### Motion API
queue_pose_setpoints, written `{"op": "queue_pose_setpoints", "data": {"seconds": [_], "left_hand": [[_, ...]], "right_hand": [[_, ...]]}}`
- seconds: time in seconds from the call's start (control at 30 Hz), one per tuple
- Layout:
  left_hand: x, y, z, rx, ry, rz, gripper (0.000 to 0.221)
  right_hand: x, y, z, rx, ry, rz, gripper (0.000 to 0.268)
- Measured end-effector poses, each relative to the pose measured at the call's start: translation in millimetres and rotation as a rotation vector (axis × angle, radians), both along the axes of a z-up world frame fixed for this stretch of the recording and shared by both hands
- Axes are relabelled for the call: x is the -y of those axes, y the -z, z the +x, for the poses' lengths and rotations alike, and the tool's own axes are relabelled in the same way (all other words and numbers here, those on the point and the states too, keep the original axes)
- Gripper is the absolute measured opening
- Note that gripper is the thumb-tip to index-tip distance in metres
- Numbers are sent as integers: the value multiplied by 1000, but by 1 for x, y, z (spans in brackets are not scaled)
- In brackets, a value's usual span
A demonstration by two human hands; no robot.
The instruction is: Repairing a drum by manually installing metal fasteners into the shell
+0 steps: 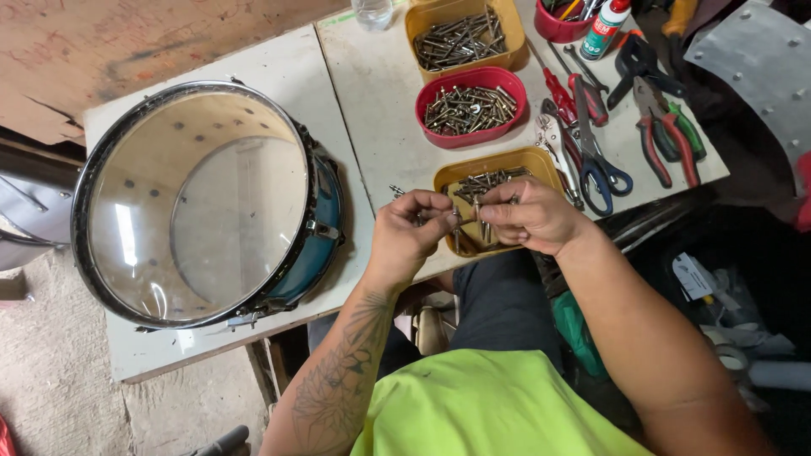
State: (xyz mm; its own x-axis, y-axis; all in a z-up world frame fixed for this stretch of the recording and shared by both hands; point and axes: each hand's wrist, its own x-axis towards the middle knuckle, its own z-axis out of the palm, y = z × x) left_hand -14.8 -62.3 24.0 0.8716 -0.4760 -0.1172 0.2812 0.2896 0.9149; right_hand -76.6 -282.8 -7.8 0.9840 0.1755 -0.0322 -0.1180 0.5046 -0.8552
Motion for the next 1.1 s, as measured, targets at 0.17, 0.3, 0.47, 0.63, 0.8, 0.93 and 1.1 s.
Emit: {"op": "queue_pose_setpoints", "data": {"seconds": [0.17, 0.3, 0.47, 0.63, 0.8, 0.93, 1.1], "left_hand": [[5, -12, -5, 89, 0, 37, 24], [8, -15, -10, 142, -34, 67, 21], [9, -19, -14, 183, -48, 103, 20], [12, -24, -17, 209, -57, 105, 20], [14, -21, -19, 214, -69, 102, 19], [16, -16, -17, 226, -77, 104, 19], [16, -14, -13, 185, -102, 111, 20]], "right_hand": [[-6, -14, -6, -23, 84, -27, 17], [-6, -12, -10, -45, 143, -81, 13], [-10, -25, -13, -41, 177, -159, 8], [-11, -28, -15, -60, 192, -196, 5], [-12, -33, -16, -72, 196, -221, 5], [-9, -30, -15, -89, 186, -236, 5], [-9, -30, -11, -43, 183, -203, 5]]}}
